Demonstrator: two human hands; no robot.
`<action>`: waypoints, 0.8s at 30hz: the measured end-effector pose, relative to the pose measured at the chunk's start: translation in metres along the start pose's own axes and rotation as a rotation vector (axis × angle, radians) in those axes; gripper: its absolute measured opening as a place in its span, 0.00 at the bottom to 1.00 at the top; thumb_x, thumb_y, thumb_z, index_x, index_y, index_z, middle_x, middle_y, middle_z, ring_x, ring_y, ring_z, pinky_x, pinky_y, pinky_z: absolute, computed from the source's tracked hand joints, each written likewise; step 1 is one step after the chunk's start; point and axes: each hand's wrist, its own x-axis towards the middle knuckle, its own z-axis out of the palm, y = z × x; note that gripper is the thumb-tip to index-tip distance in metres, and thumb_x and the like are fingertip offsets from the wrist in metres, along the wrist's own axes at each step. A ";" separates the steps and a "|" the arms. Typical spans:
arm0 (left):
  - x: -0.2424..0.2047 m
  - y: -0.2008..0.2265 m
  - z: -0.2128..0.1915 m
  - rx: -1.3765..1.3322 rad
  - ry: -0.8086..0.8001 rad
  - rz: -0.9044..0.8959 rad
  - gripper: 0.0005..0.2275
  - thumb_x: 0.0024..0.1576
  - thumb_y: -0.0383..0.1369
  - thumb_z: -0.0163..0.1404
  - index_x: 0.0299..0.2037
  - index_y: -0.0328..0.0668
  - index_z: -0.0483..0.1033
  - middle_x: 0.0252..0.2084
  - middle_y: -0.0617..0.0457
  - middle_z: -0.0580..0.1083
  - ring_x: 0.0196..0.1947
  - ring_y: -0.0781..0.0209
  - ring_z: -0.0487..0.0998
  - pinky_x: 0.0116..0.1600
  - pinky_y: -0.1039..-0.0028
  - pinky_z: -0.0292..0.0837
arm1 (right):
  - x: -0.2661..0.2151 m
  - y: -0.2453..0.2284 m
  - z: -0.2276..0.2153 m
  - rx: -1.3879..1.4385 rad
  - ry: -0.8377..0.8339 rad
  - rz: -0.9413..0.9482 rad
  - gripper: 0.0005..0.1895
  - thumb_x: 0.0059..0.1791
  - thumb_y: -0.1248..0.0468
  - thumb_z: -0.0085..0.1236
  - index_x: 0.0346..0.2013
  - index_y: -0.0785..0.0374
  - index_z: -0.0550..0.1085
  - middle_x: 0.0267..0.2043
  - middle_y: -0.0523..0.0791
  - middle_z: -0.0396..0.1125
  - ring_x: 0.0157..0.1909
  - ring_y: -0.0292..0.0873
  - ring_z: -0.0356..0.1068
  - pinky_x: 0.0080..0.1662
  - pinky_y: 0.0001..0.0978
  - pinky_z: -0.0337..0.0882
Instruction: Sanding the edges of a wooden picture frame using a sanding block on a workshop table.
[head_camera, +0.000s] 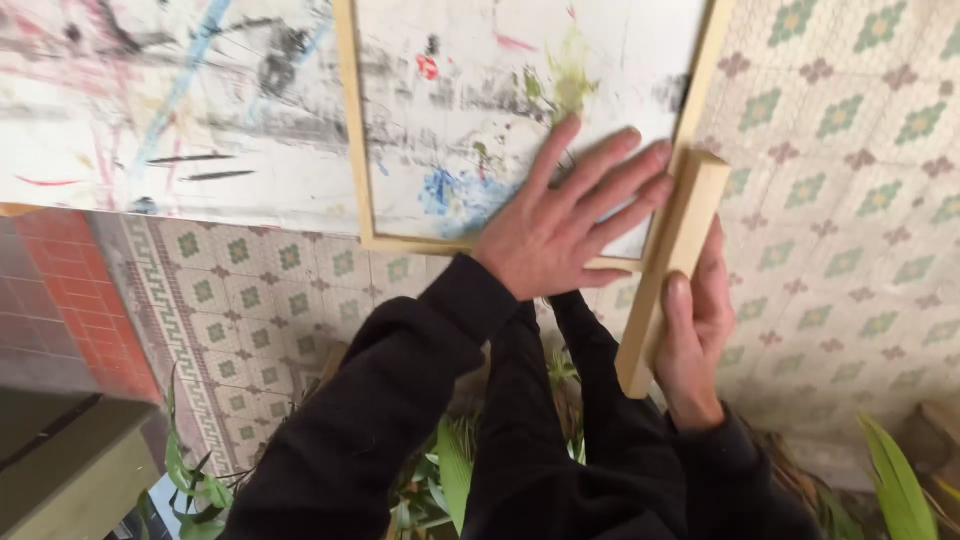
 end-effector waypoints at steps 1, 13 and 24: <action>0.001 -0.008 -0.001 0.011 0.000 -0.003 0.54 0.58 0.77 0.42 0.81 0.42 0.40 0.81 0.44 0.37 0.84 0.45 0.36 0.81 0.35 0.28 | 0.025 -0.008 0.007 0.008 -0.003 -0.008 0.35 0.66 0.53 0.42 0.80 0.71 0.47 0.84 0.56 0.44 0.86 0.51 0.46 0.82 0.43 0.50; -0.004 -0.006 -0.002 0.047 -0.033 0.026 0.54 0.59 0.78 0.39 0.81 0.40 0.40 0.81 0.43 0.35 0.84 0.43 0.33 0.80 0.34 0.26 | 0.037 -0.003 0.007 0.130 0.015 -0.011 0.31 0.66 0.58 0.42 0.79 0.68 0.46 0.83 0.57 0.44 0.83 0.50 0.48 0.81 0.43 0.52; 0.000 0.001 -0.016 0.001 -0.056 -0.011 0.55 0.55 0.76 0.46 0.82 0.45 0.42 0.84 0.45 0.38 0.84 0.46 0.36 0.81 0.33 0.31 | 0.089 0.015 0.006 0.156 0.017 -0.047 0.38 0.64 0.50 0.43 0.80 0.69 0.44 0.84 0.57 0.44 0.84 0.54 0.55 0.80 0.50 0.65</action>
